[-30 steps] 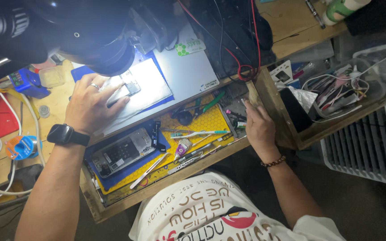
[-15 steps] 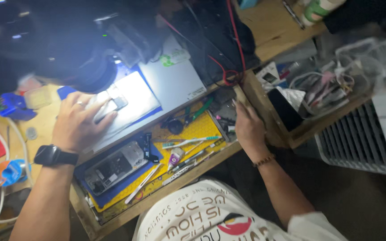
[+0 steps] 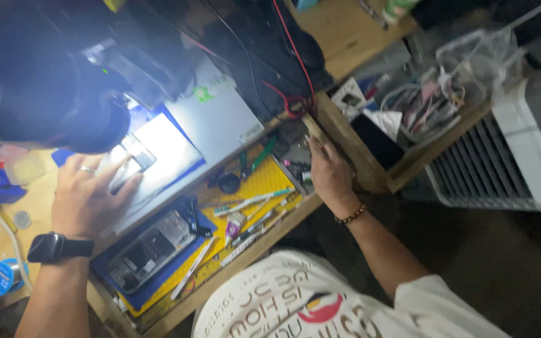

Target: The person works on a small electronic component under a microscope, using a soldering iron to apply heat and a pen-like tool to manipulate the item. They occasionally pause to adjust the component's position on the workbench.

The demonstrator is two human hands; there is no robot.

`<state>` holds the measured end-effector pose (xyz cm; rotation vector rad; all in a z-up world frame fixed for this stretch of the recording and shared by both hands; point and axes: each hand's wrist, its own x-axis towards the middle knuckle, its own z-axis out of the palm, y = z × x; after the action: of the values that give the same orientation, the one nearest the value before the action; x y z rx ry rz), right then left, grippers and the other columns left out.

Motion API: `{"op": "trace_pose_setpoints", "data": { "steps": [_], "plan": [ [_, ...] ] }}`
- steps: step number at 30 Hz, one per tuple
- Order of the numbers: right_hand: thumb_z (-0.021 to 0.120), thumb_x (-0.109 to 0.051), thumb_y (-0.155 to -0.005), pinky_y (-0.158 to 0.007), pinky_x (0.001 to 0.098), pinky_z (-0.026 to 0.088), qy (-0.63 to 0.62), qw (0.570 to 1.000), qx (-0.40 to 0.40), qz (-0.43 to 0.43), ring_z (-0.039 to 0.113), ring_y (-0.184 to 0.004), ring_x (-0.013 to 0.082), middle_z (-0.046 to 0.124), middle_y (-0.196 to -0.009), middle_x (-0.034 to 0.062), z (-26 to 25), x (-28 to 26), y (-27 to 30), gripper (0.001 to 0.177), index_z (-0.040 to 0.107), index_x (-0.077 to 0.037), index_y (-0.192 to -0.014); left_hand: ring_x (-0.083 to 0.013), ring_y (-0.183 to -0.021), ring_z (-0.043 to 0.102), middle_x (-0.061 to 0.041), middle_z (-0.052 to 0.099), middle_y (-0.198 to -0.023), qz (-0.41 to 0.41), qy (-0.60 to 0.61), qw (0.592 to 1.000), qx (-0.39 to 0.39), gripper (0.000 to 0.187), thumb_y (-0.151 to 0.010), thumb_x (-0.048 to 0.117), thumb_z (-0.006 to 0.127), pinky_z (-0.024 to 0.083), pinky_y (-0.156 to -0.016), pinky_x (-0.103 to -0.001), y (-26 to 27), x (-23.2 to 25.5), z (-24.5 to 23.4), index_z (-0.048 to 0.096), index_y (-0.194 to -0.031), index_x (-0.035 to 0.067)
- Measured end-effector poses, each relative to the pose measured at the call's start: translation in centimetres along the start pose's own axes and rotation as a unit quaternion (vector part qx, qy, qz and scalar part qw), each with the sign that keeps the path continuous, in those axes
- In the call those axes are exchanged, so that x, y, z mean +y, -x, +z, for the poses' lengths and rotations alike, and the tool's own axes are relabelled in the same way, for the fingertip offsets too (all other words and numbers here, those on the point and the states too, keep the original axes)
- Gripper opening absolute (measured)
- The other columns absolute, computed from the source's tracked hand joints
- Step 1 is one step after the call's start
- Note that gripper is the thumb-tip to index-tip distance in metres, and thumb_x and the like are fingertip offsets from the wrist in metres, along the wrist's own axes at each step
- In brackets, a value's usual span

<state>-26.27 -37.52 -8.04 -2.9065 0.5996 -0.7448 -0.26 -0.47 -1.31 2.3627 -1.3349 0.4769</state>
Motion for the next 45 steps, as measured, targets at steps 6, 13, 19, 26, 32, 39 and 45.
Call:
{"op": "trace_pose_setpoints", "data": {
  "steps": [6, 13, 19, 26, 32, 39, 45],
  "plan": [
    [0.06, -0.001, -0.095, -0.075, 0.0435, 0.06, -0.017, 1.0, 0.019, -0.014, 0.072, -0.092, 0.0386, 0.069, -0.114, 0.0208, 0.3, 0.0, -0.9, 0.034, 0.065, 0.0, -0.128, -0.0331, -0.108, 0.062, -0.011, 0.072, -0.111, -0.015, 0.006, 1.0, 0.013, 0.035, -0.087, 0.033, 0.077, 0.05, -0.097, -0.045, -0.1, 0.1, -0.2, 0.077, -0.117, 0.014],
    [0.058, -0.003, -0.096, -0.072, 0.0469, 0.059, -0.022, 1.0, 0.017, 0.005, 0.071, -0.089, 0.0411, 0.069, -0.121, 0.0215, 0.2, -0.1, -0.3, 0.031, 0.065, -0.003, -0.126, -0.033, -0.112, 0.062, -0.012, 0.072, -0.114, -0.02, -0.006, 1.0, 0.02, 0.036, -0.087, 0.037, 0.076, 0.051, -0.097, -0.044, 0.0, -0.2, 0.0, 0.077, -0.114, 0.012],
    [0.058, -0.002, -0.088, -0.077, 0.047, 0.058, -0.032, 0.999, 0.003, -0.025, 0.069, -0.092, 0.0422, 0.067, -0.107, 0.0206, -0.2, 0.1, -1.0, 0.043, 0.063, -0.003, -0.131, -0.0322, -0.108, 0.062, -0.012, 0.071, -0.109, 0.007, 0.011, 1.0, 0.019, 0.032, -0.086, 0.033, 0.077, 0.051, -0.096, -0.045, -0.7, -1.9, 0.4, 0.077, -0.11, 0.012],
    [0.061, -0.004, -0.099, -0.072, 0.0448, 0.058, -0.017, 0.999, 0.01, -0.031, 0.07, -0.087, 0.0387, 0.069, -0.104, 0.0194, -1.6, -1.0, -0.7, 0.032, 0.064, -0.003, -0.13, -0.0328, -0.107, 0.061, -0.012, 0.071, -0.11, -0.004, 0.008, 1.0, 0.008, 0.031, -0.087, 0.03, 0.078, 0.05, -0.095, -0.045, -0.1, -0.5, -0.3, 0.078, -0.113, 0.013],
    [0.062, -0.009, -0.095, -0.075, 0.0424, 0.057, -0.141, 0.988, -0.048, 0.037, 0.072, -0.086, 0.0348, 0.072, -0.097, 0.0185, -4.1, -0.3, -1.0, 0.029, 0.067, -0.003, -0.123, -0.0336, -0.109, 0.061, -0.011, 0.071, -0.109, -0.005, -0.008, 1.0, 0.008, 0.035, -0.085, 0.033, 0.079, 0.05, -0.095, -0.045, -0.2, -0.2, -0.5, 0.079, -0.114, 0.013],
    [0.061, -0.008, -0.099, -0.075, 0.0425, 0.056, -0.168, 0.982, -0.068, 0.061, 0.071, -0.089, 0.0353, 0.071, -0.097, 0.0198, -2.5, -0.4, -2.4, 0.029, 0.067, 0.0, -0.126, -0.0319, -0.113, 0.06, -0.011, 0.072, -0.113, -0.018, -0.005, 1.0, 0.003, 0.033, -0.089, 0.034, 0.079, 0.05, -0.098, -0.043, -0.2, -0.3, -0.3, 0.079, -0.115, 0.013],
    [0.061, -0.001, -0.099, -0.08, 0.0445, 0.056, -0.119, 0.992, -0.044, -0.014, 0.07, -0.095, 0.0385, 0.069, -0.108, 0.022, -1.9, -0.6, -2.4, 0.029, 0.066, 0.002, -0.127, -0.0323, -0.113, 0.061, -0.011, 0.072, -0.111, -0.014, -0.009, 1.0, 0.012, 0.033, -0.088, 0.034, 0.079, 0.05, -0.097, -0.044, -0.2, -0.6, -0.3, 0.08, -0.114, 0.013]
  ]
}}
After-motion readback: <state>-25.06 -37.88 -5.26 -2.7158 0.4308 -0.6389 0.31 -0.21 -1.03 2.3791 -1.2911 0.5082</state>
